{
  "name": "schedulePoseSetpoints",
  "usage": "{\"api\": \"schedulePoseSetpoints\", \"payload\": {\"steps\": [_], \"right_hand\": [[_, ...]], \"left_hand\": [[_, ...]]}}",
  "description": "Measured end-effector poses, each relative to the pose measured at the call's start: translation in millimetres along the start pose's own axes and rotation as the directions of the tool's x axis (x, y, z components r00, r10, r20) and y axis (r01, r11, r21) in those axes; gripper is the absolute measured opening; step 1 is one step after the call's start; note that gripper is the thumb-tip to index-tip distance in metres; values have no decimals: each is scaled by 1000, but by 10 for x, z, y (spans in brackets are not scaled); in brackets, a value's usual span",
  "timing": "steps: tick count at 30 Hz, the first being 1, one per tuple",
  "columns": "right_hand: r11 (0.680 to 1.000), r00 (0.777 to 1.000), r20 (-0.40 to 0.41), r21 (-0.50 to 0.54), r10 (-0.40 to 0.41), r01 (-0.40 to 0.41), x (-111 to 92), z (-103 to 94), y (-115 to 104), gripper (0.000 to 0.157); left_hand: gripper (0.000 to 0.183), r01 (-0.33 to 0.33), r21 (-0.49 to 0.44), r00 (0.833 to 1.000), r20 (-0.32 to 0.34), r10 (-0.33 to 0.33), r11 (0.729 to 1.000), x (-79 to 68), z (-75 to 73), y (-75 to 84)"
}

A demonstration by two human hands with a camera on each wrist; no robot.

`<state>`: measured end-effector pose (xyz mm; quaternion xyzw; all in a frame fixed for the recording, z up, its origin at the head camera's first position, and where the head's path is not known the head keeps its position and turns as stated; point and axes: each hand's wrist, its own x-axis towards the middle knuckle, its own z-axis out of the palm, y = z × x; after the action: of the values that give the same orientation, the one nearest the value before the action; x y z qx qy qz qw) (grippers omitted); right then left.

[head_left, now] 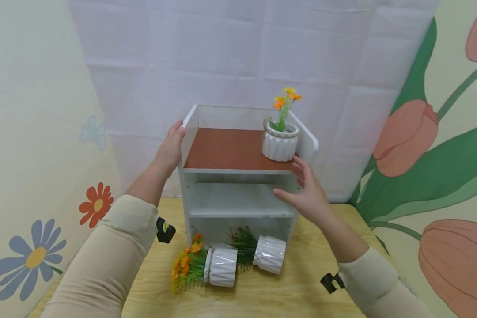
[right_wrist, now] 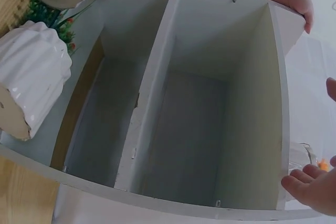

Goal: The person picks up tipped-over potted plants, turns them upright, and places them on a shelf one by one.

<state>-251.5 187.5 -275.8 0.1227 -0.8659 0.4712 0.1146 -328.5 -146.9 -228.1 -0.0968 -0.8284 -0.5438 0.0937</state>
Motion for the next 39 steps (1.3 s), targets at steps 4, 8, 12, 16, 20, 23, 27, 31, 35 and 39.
{"api": "schedulePoseSetpoints", "payload": {"steps": [4,8,12,16,20,23,27,31,35,39], "right_hand": [[1000,1000,25,4,-9,9,-49,17,40,98],[1000,999,50,7,-17,17,-91,51,97,98],[1000,997,70,-9,-7,8,-130,88,165,99],[1000,995,96,-19,20,-18,-170,127,246,100],[999,992,117,-19,45,-43,-205,176,332,99],[999,990,130,-18,50,-48,-224,223,396,97],[999,988,148,-22,35,-32,-254,291,476,96],[999,986,166,-26,23,-19,-296,355,545,95],[998,980,192,-28,58,-53,-340,407,595,94],[996,974,209,-20,91,-89,-372,446,639,95]], "left_hand": [[62,5,6,1000,1,-5,1000,-3,1,4],[62,3,9,1000,-6,-3,1000,-6,4,13],[61,-3,8,1000,-9,3,1000,-7,5,16],[61,-5,7,1000,-8,5,1000,-4,5,12],[61,-3,4,1000,-7,3,1000,-3,3,10],[61,-1,3,1000,-6,1,1000,-2,4,7],[62,-7,-1,1000,-5,7,1000,-2,5,3],[62,-18,-6,1000,-7,18,1000,-3,4,-2],[62,-14,0,1000,-6,14,1000,-1,4,-4],[61,-9,4,1000,-10,9,1000,2,7,-4]]}}
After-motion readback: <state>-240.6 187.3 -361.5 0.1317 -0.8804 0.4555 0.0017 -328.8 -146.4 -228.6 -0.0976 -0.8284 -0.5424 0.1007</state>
